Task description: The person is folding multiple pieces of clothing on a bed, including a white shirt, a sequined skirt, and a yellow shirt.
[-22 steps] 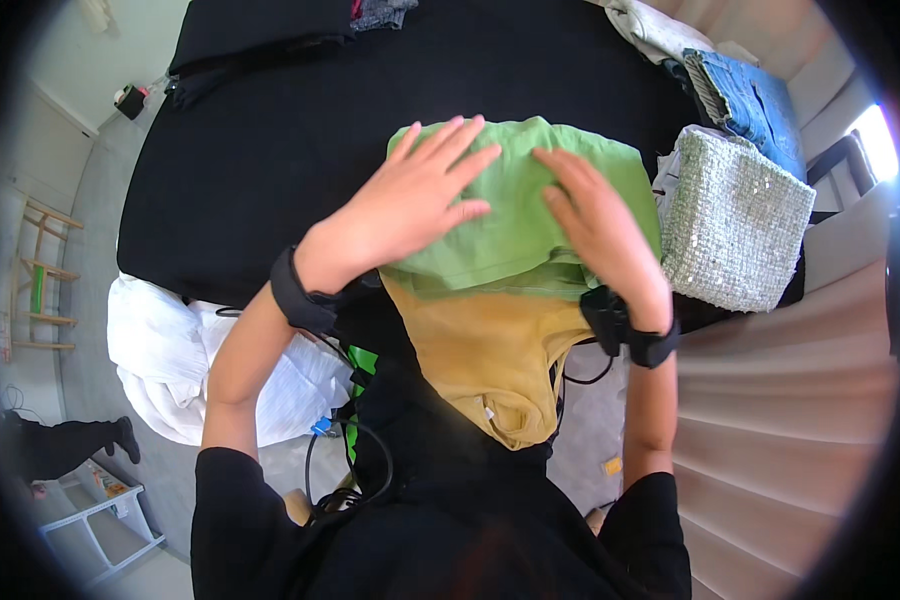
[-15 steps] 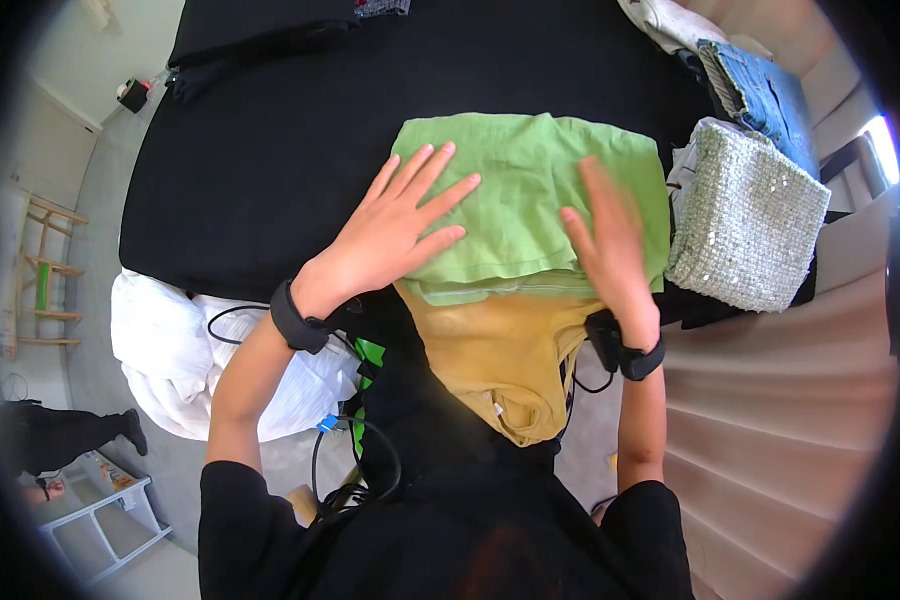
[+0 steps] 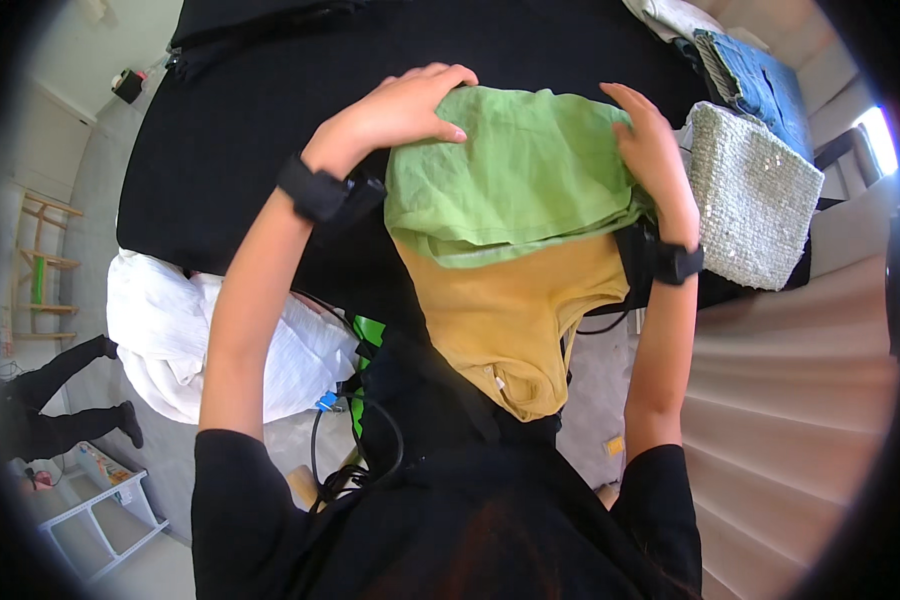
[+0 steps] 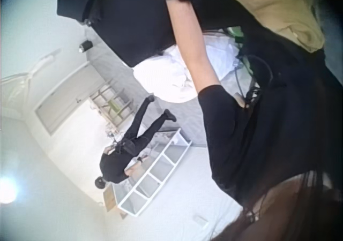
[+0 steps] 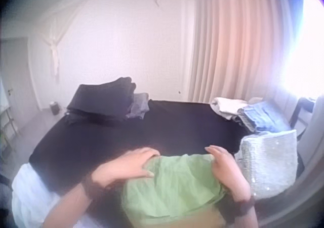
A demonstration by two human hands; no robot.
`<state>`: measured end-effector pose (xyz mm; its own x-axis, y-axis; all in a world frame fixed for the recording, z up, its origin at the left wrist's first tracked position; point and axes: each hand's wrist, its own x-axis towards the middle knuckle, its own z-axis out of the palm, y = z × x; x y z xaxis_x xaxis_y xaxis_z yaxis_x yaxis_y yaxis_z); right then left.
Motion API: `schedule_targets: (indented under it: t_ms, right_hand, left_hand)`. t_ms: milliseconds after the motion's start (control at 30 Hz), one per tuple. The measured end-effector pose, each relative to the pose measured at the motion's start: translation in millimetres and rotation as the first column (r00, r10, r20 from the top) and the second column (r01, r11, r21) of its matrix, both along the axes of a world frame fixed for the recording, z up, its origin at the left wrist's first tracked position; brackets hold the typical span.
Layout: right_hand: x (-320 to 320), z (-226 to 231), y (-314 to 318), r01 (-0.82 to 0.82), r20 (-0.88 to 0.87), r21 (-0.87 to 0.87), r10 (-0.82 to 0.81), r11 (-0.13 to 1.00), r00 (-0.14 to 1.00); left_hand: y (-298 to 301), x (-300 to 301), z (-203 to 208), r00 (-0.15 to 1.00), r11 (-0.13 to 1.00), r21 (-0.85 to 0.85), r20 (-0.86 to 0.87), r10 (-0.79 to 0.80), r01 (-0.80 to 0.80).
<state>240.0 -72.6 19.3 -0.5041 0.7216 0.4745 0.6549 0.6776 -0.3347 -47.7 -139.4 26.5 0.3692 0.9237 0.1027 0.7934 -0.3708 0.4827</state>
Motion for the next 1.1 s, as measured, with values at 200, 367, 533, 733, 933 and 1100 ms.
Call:
schedule_targets:
  t_ms: [200,367,533,733,933,1100]
  right_hand:
    - [-3,1,6,0.035,0.272,-0.080,-0.012,0.996,0.962]
    - [-7,27,-12,0.073,0.155,-0.082,-0.060,0.994,0.986]
    - [6,87,-35,-0.022,-0.092,-0.056,0.017,0.998,0.996]
    - [8,166,-69,-0.018,-0.270,-0.344,-0.080,0.939,0.959]
    - [-11,210,-42,0.107,-0.213,-0.014,-0.107,0.994,0.971]
    - [-34,215,16,0.088,-0.065,0.037,-0.086,0.995,0.994]
  left_hand:
    - [5,8,-4,1.000,0.983,-0.182,0.009,0.013,-0.011]
    - [-16,11,19,0.991,0.991,0.003,0.020,0.131,-0.131]
    - [-38,3,71,0.993,0.912,0.403,0.115,0.036,-0.080]
    - [-55,1,142,0.962,0.828,0.556,0.258,-0.084,-0.077]
    - [-24,-6,182,0.987,0.757,0.635,0.131,0.095,-0.157]
    - [31,-24,186,0.999,0.816,0.576,0.006,0.047,-0.042]
